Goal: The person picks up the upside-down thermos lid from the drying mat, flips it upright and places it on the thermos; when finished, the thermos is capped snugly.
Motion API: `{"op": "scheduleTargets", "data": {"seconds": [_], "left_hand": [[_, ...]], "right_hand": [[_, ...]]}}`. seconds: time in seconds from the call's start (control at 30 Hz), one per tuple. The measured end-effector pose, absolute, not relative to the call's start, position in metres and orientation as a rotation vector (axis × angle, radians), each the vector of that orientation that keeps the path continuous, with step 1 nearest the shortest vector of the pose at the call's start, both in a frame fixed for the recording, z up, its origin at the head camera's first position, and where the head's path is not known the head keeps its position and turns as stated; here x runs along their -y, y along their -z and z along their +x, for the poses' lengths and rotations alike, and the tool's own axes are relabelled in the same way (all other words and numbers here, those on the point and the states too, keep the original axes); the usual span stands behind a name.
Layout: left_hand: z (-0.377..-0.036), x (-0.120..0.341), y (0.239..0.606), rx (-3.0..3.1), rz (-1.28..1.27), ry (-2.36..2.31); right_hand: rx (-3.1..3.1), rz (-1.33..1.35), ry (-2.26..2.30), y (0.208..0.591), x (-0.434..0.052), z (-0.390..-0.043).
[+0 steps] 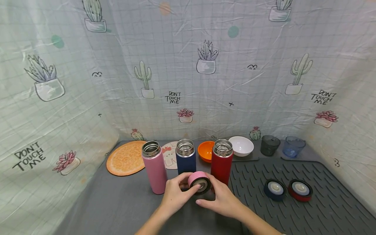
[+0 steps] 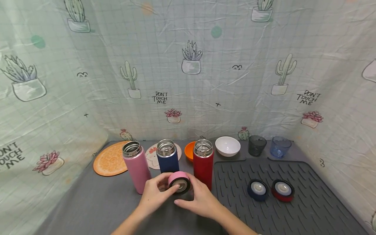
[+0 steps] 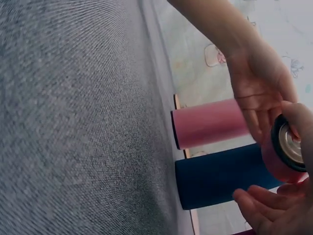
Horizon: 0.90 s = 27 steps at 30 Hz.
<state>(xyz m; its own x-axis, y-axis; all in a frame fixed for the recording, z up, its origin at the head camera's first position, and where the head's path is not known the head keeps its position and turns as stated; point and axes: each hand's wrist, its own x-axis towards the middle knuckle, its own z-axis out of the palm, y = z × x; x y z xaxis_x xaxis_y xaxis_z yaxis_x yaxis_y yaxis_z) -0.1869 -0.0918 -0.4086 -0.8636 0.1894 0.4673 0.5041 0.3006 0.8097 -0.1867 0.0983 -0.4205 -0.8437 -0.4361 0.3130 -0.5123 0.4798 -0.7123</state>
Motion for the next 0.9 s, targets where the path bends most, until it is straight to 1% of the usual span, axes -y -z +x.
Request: {"op": "scheduleTargets", "data": {"seconds": [0.13, 0.33, 0.53, 0.63, 0.8, 0.9], "left_hand": [[-0.188, 0.094, 0.408, 2.168, -0.788, 1.305], [-0.190, 0.096, 0.408, 2.023, -1.001, 1.046], [-0.192, 0.092, 0.405, 1.750, -1.185, 0.769], [-0.192, 0.090, 0.403, 1.648, -1.218, 0.680], [-0.190, 0.089, 0.402, 1.627, -1.213, 0.633], [-0.190, 0.089, 0.401, 1.620, -1.217, 0.617]], "right_hand": [[2.595, 0.874, -1.528, 0.419, -0.100, -0.188], [2.506, 0.875, -1.871, 0.414, -0.101, -0.187], [2.418, 0.856, -2.027, 0.411, -0.101, -0.186], [2.377, 0.891, -2.052, 0.411, -0.102, -0.186], [2.268, 1.025, -2.057, 0.411, -0.103, -0.184], [2.234, 1.057, -2.055, 0.410, -0.104, -0.183]]}}
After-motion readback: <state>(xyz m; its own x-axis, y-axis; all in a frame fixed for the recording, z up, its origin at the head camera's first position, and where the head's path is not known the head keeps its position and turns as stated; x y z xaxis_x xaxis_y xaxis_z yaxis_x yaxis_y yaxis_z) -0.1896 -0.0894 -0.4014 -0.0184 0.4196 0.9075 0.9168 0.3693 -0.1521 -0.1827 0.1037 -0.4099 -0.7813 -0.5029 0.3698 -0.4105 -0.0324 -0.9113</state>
